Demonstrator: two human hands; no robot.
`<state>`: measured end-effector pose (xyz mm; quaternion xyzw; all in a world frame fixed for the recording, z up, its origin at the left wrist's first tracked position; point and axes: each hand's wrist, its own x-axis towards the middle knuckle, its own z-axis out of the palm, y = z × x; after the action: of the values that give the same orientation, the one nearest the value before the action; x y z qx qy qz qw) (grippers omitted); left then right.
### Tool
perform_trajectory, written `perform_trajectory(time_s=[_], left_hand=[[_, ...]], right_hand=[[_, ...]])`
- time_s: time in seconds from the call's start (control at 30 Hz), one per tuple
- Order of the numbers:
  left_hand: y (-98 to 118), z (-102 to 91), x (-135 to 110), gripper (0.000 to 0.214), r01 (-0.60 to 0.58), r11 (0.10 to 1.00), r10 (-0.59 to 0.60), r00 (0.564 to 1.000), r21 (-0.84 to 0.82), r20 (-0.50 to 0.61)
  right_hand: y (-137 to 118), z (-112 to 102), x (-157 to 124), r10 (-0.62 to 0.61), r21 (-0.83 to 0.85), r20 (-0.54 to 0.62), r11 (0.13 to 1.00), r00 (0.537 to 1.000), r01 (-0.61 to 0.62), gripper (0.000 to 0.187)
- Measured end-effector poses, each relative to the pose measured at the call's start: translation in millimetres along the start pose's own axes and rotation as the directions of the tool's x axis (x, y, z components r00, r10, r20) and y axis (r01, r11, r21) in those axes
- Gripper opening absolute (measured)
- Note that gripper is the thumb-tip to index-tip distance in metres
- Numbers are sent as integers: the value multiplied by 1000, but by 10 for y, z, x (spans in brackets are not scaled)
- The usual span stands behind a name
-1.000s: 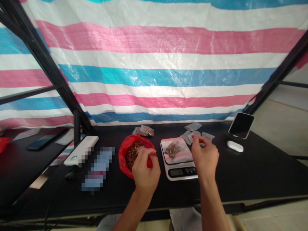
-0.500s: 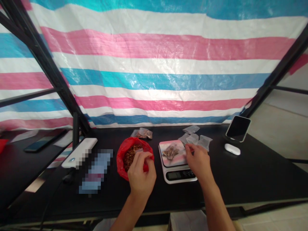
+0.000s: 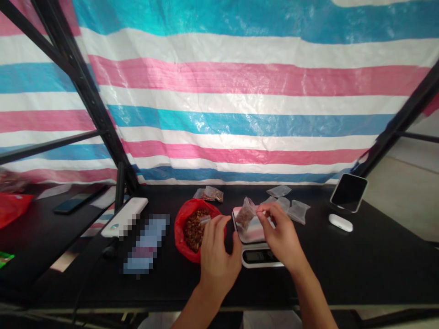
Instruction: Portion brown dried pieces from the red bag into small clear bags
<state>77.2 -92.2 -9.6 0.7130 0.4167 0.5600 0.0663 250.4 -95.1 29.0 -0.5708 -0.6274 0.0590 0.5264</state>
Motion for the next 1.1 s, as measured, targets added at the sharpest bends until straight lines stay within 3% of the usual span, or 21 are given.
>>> perform_trajectory(time_s=[0.13,0.27,0.43,0.53,0.6,0.7,0.87,0.93,1.1], left_hand=[[-57,19,-87,66,101,989,-98,995,-107,31],[-232,-104,-67,61,234,936,-247,969,-264,-17],[-414,-502,138,28,387,871,-441,887,-303,-135],[-536,-739,194,28,452,871,-486,849,-194,-206],[-614,-825,165,30,515,857,-514,849,-25,-118],[-697,-826,76,23,544,825,-555,831,154,39],[-790,-699,49,8,589,807,-585,792,35,172],[-835,-660,89,9,624,780,-608,775,-56,170],[-934,-568,160,13,641,733,-625,767,-229,145]], right_hand=[[-532,145,-78,-150,209,182,972,972,110,15],[-738,429,-215,-189,336,293,938,937,84,12],[-649,725,-182,-142,287,195,954,970,82,16],[-545,854,-63,-129,60,294,991,947,117,19],[-465,943,25,-111,-108,405,980,908,167,19],[-365,1091,150,-72,-252,528,938,846,238,22],[-314,1302,285,-83,-234,605,932,792,276,31],[-300,1339,294,-71,-213,607,945,792,247,33],[-226,1313,198,43,-218,517,972,855,83,28]])
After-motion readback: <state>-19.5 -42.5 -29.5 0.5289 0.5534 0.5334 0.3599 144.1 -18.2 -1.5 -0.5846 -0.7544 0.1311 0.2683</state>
